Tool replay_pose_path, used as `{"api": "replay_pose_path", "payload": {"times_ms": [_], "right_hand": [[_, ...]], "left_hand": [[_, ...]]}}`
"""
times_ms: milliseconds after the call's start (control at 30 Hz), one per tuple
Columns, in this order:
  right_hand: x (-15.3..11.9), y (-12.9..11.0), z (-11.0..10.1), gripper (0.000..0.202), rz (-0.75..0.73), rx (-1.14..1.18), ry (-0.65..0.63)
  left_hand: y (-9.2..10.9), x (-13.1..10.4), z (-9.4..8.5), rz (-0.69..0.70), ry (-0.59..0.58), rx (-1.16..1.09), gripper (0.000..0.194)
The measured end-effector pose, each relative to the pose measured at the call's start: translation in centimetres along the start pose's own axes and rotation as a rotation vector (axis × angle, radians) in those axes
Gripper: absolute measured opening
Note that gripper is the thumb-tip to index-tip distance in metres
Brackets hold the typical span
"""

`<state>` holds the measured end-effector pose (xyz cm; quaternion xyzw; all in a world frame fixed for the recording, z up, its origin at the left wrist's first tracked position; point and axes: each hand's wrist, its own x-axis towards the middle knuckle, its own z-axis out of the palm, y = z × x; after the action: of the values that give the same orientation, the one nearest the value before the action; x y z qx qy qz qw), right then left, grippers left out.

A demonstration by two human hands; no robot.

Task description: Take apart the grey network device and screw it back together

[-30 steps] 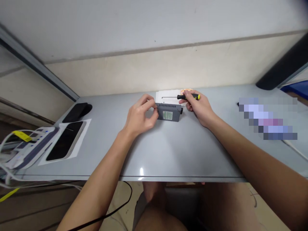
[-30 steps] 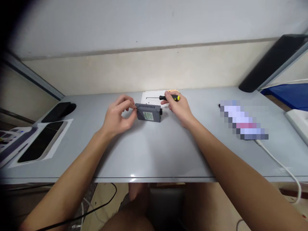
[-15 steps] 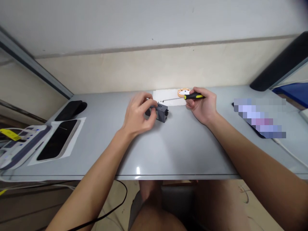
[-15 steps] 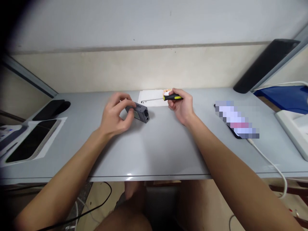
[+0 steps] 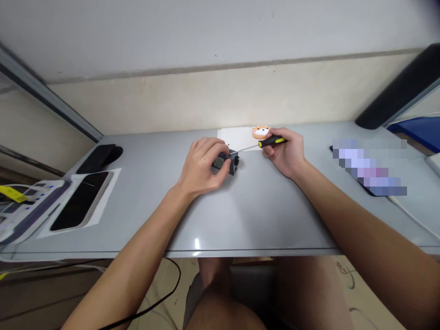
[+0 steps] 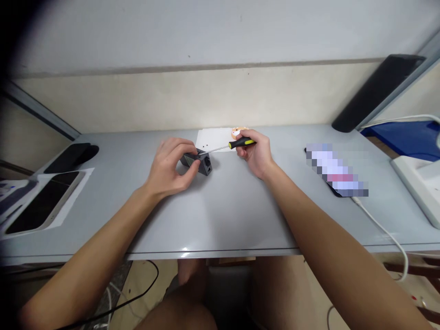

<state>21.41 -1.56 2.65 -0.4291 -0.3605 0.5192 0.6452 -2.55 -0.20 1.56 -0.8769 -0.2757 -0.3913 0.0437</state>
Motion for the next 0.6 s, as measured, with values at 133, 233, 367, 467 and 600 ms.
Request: {"api": "replay_pose_path", "payload": {"times_ms": [133,233,367,467,600], "right_hand": [[0.11,0.14,-0.08,0.016,-0.009,0.015,-0.013],[0.24,0.24,-0.18,0.016,-0.008,0.01,-0.023],[0.36,0.3,-0.25,0.017,0.01,0.005,-0.029],[0.34,0.28,-0.24,0.017,0.013,0.0,-0.021],[0.25,0.16,-0.19,0.015,0.007,0.001,-0.013]], "left_hand": [[0.01,0.0,0.03,0.02,0.024,-0.006,0.006],[0.03,-0.02,0.04,0.015,0.022,-0.008,0.007],[0.04,-0.05,0.03,0.022,0.032,-0.02,0.006],[-0.02,-0.07,0.05,0.036,0.046,-0.037,0.006],[-0.1,-0.12,0.14,0.044,0.053,-0.031,0.006]]}}
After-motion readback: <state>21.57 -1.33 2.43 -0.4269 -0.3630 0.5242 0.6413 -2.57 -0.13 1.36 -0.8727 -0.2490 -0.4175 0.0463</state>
